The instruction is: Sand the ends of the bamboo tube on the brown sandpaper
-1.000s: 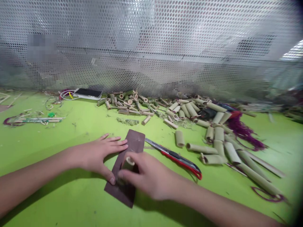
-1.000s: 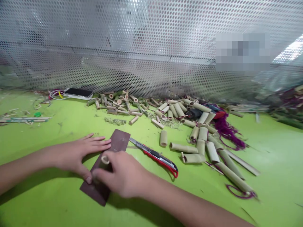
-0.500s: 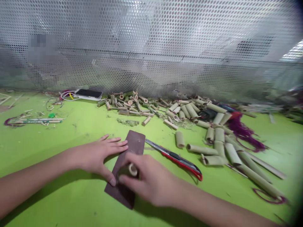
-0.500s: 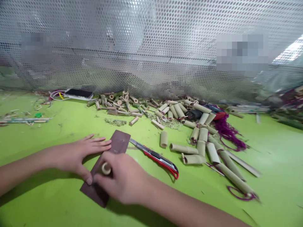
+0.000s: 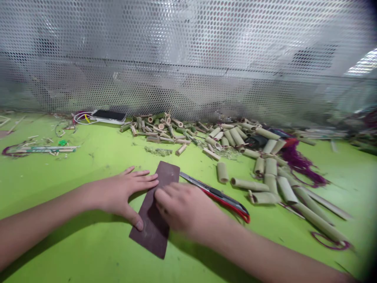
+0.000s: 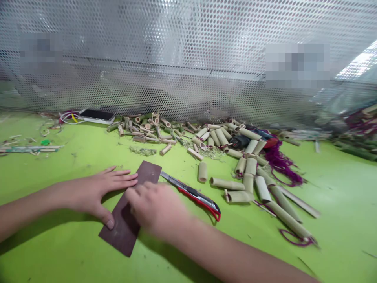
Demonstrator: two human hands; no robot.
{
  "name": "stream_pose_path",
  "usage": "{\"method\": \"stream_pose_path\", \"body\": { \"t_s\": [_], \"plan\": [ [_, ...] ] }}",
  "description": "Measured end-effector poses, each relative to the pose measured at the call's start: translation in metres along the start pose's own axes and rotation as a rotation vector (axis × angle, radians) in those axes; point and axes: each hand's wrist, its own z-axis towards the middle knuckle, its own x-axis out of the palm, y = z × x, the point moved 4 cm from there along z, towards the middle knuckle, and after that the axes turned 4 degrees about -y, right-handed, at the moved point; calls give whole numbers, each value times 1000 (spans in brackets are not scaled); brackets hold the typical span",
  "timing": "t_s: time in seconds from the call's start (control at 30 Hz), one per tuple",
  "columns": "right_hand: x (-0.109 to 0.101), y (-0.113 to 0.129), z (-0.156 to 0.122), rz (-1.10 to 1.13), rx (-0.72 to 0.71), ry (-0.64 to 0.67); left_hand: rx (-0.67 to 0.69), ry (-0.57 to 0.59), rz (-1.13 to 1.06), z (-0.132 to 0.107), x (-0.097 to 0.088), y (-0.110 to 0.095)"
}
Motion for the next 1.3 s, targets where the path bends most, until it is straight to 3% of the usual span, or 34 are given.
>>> {"method": "stream_pose_path", "body": {
  "t_s": [0.1,0.27,0.4,0.5,0.57,0.67,0.83,0.97,1.1,1.23,1.3],
  "plan": [
    [-2,7,-3,134,-138,65,29,-6,3,-1,0,0],
    [-13,-7,-1,285,96,110,19,-5,-4,-1,0,1],
    [-15,-4,3,514,35,182,28,-7,-3,0,0,2],
    [-16,-14,5,410,238,115,18,-8,-7,0,0,2],
    [-15,-17,5,348,317,139,13,1,-12,0,0,1],
    [-12,-13,4,415,243,244,-3,12,-9,0,-1,0],
    [-15,-17,5,431,345,96,-20,17,-8,-1,0,1],
    [-10,-7,7,560,215,212,-17,10,3,-1,0,0],
    [-14,-20,6,358,430,143,-11,9,-1,-1,0,1],
    [-11,-13,6,426,331,241,14,4,-4,-1,0,1],
    [-11,-15,6,423,380,187,-3,4,-14,-1,0,1]
  ]
}}
